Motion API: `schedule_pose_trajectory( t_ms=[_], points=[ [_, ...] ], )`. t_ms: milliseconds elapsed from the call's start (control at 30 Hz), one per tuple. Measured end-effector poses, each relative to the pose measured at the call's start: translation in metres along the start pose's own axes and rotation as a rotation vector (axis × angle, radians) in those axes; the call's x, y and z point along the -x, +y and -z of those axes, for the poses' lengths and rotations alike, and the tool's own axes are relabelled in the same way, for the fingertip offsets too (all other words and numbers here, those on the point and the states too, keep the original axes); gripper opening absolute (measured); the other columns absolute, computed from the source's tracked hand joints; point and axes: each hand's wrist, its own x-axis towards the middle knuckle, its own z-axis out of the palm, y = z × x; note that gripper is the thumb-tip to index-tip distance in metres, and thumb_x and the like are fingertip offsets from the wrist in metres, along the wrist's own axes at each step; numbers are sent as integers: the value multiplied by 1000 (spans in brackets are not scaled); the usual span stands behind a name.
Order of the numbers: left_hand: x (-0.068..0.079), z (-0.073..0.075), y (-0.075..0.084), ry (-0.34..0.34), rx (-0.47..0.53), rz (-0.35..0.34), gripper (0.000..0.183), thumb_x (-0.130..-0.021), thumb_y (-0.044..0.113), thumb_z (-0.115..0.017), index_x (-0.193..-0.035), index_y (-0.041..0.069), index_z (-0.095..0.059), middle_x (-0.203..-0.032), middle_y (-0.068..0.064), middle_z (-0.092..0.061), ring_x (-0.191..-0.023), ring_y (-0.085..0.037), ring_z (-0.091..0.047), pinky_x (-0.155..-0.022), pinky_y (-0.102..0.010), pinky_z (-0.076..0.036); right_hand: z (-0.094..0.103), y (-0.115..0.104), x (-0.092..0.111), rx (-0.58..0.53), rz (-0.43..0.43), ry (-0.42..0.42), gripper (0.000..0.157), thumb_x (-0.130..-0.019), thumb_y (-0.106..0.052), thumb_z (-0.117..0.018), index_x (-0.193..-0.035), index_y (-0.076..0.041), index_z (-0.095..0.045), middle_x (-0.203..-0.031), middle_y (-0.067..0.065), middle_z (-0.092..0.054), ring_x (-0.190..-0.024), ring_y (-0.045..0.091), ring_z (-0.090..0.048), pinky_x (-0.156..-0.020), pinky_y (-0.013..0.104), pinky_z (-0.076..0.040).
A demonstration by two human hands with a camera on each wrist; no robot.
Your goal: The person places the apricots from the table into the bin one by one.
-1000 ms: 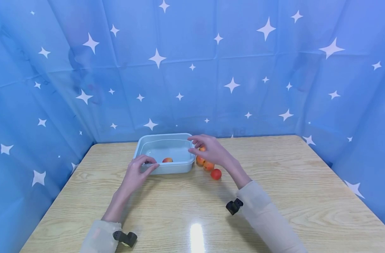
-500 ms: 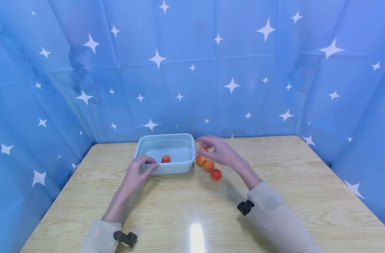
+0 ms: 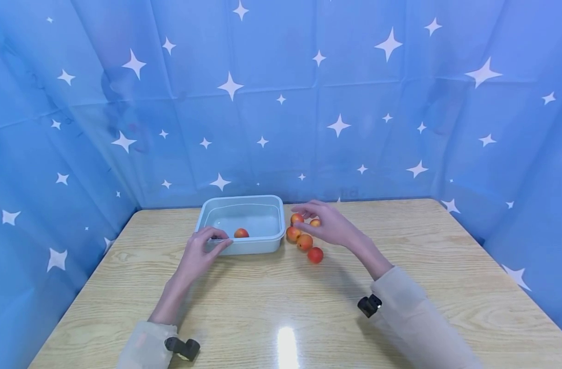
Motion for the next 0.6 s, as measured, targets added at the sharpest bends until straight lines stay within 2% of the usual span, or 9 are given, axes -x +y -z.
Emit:
schedule_pose_trajectory(
  t_ms=[333, 600],
  points=[
    [0, 0, 1, -7, 2, 21, 14, -88, 13, -80, -99, 12, -73, -95, 3, -70, -94, -21, -64, -88, -46, -50, 2, 3, 5, 56, 29, -38, 40, -94, -25, -75, -130, -8, -67, -123, 7, -68, -105, 26, -66, -89, 42, -55],
    [0, 0, 0, 0, -14, -3, 12, -88, 13, -80, -97, 13, -73, -93, 5, -69, -92, -17, -64, -85, -38, -50, 3, 9, 12, 80, 37, -100, 39, -96, -23, -72, -129, -4, -67, -120, 10, -68, -100, 28, -65, -86, 48, -55]
  ],
)
